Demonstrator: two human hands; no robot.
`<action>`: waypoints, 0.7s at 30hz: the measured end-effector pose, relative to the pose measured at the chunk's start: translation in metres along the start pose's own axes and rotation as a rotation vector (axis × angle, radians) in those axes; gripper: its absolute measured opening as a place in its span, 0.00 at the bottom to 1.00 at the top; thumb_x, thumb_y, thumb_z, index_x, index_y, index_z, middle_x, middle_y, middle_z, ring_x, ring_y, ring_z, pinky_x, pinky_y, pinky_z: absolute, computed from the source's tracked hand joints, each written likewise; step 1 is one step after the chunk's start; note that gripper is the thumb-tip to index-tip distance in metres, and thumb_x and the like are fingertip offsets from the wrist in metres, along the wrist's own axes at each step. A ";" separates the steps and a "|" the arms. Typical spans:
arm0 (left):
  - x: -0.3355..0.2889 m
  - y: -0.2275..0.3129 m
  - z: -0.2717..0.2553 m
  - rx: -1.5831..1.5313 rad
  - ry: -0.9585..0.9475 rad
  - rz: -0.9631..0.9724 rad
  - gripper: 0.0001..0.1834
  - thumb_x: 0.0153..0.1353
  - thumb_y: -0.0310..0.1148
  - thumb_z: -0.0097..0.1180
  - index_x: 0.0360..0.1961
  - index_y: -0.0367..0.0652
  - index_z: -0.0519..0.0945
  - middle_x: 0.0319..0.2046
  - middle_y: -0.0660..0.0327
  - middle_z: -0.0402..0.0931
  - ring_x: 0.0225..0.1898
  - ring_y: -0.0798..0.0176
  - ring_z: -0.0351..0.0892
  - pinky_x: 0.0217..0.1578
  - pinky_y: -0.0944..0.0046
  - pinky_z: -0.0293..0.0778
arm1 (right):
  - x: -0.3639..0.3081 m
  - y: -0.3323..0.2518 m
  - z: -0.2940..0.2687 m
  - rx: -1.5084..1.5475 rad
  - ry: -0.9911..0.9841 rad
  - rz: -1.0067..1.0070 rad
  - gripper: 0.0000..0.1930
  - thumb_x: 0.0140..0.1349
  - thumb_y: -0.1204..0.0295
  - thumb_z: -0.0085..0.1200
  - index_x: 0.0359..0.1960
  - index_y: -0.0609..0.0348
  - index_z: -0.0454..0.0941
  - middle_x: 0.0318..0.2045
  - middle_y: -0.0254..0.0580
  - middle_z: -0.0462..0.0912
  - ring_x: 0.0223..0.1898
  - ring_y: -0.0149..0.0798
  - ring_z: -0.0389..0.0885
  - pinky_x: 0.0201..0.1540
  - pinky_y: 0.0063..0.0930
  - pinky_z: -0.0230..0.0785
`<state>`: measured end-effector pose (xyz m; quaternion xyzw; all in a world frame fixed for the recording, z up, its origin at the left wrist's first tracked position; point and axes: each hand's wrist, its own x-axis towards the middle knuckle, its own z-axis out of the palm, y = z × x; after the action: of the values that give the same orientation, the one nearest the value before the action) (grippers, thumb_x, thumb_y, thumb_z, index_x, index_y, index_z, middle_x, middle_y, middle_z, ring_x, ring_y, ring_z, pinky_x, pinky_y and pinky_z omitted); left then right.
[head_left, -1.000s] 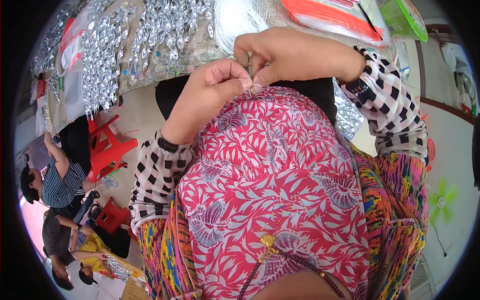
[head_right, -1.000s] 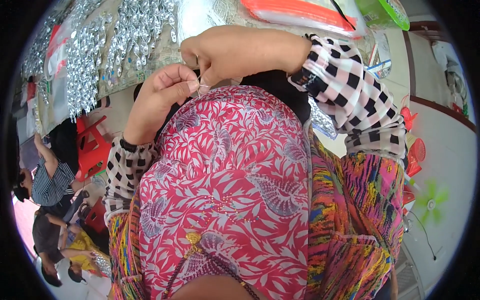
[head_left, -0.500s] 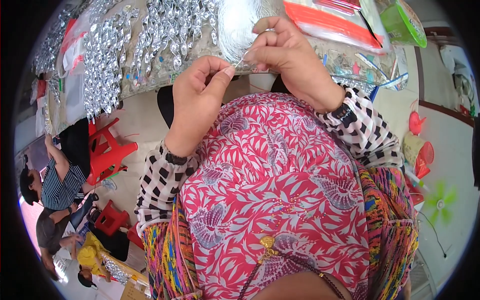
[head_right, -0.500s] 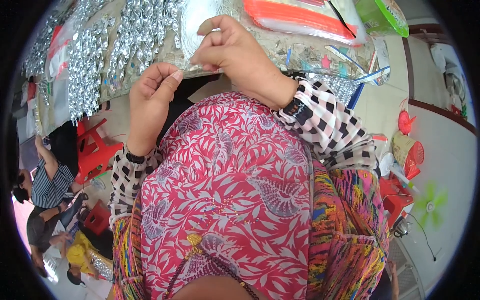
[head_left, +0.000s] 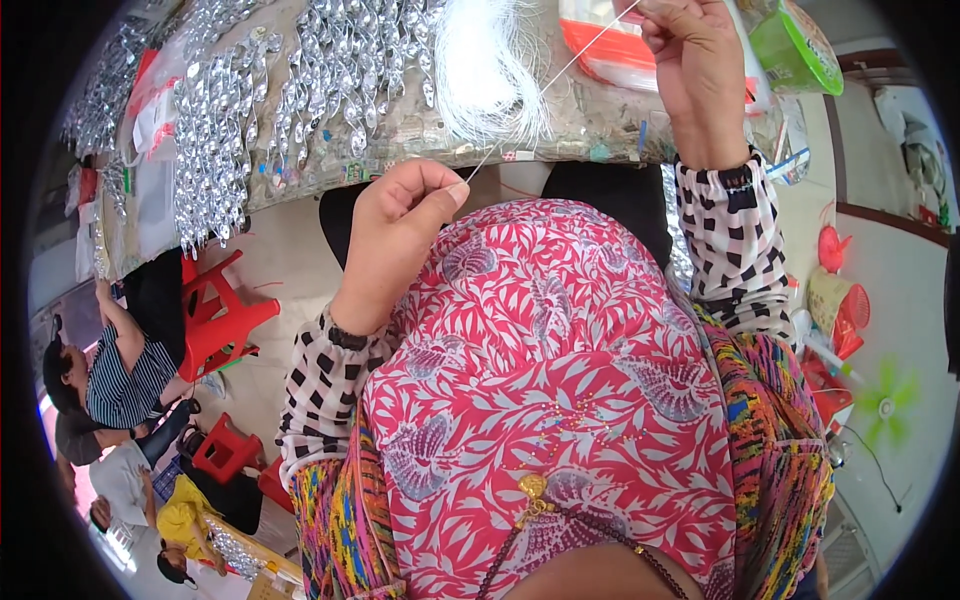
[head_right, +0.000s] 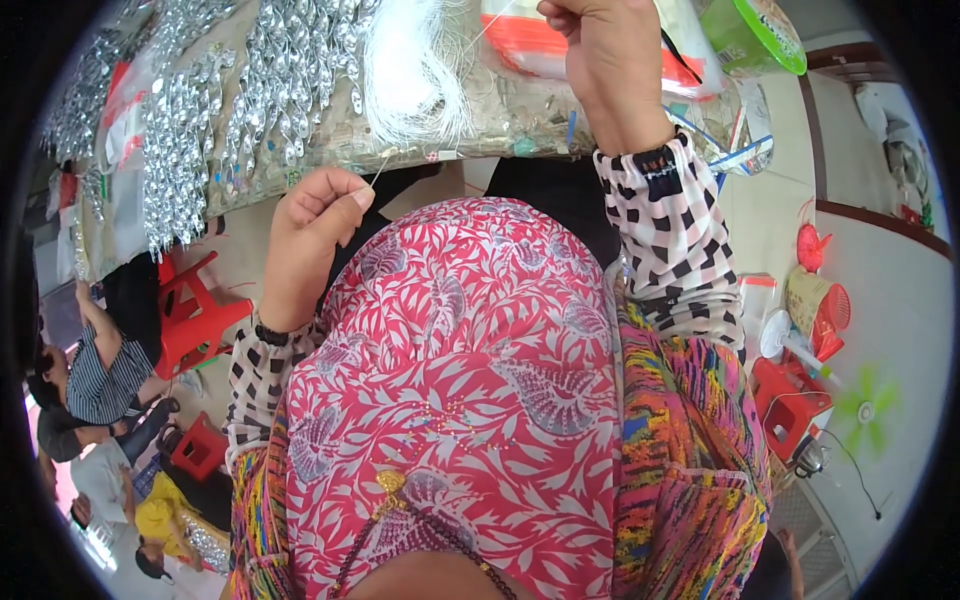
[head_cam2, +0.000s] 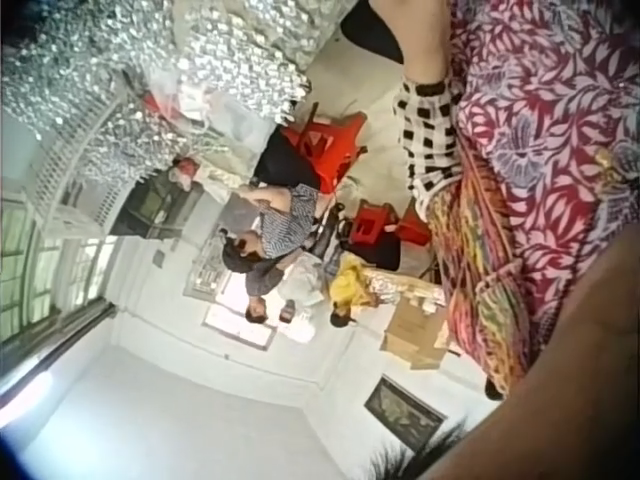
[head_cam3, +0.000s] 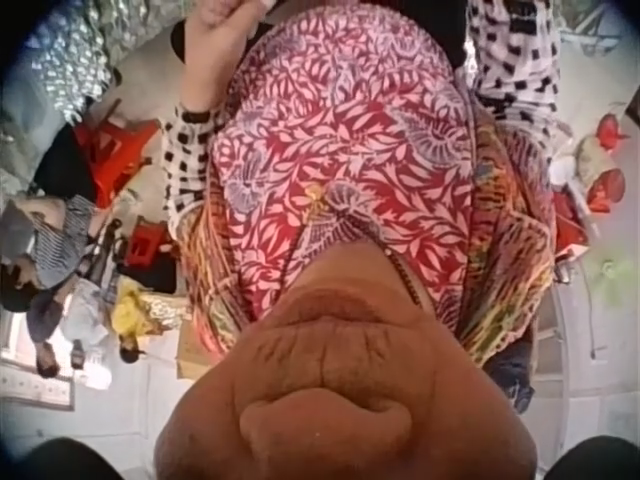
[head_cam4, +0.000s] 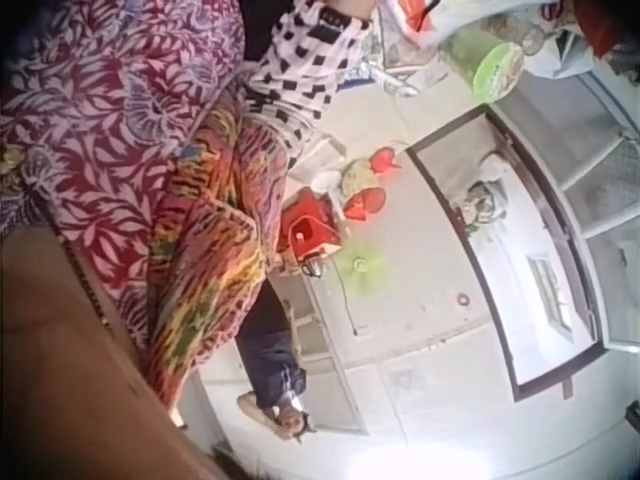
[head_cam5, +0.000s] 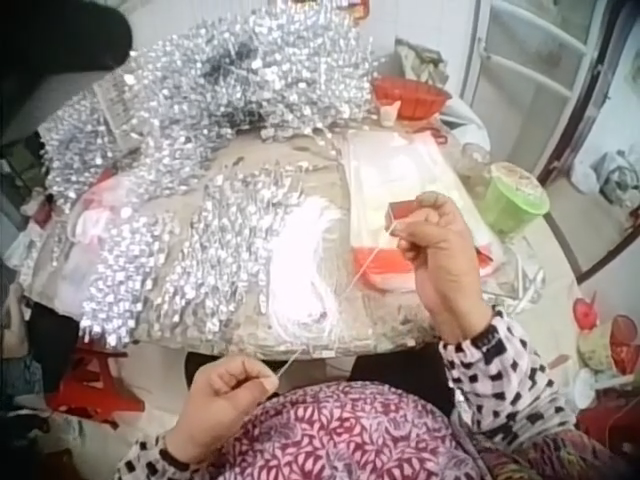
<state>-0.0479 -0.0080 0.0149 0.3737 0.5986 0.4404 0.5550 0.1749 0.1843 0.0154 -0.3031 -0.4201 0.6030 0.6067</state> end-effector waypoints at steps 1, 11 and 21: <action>0.000 -0.001 -0.001 -0.028 0.005 -0.017 0.04 0.61 0.27 0.56 0.35 0.38 0.78 0.25 0.71 0.73 0.25 0.79 0.66 0.27 0.77 0.61 | 0.000 0.001 0.002 0.002 -0.024 -0.016 0.18 0.52 0.86 0.51 0.45 0.61 0.65 0.22 0.34 0.76 0.21 0.27 0.72 0.26 0.17 0.63; -0.003 0.008 -0.011 -0.202 -0.192 0.024 0.10 0.65 0.31 0.53 0.43 0.37 0.78 0.27 0.62 0.78 0.30 0.70 0.78 0.34 0.72 0.73 | -0.066 0.005 0.062 -0.518 -0.759 -0.053 0.17 0.59 0.81 0.54 0.50 0.60 0.68 0.26 0.32 0.77 0.27 0.21 0.74 0.31 0.15 0.65; -0.004 0.031 -0.027 -0.239 -0.195 0.041 0.09 0.65 0.31 0.53 0.41 0.36 0.78 0.32 0.59 0.80 0.36 0.66 0.81 0.43 0.69 0.73 | -0.068 -0.002 0.087 -0.796 -0.960 -0.417 0.20 0.58 0.81 0.51 0.54 0.58 0.69 0.31 0.40 0.81 0.31 0.32 0.81 0.34 0.25 0.72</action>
<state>-0.0751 -0.0041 0.0451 0.3581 0.4774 0.4816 0.6418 0.1051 0.1053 0.0481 -0.1140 -0.8851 0.3395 0.2973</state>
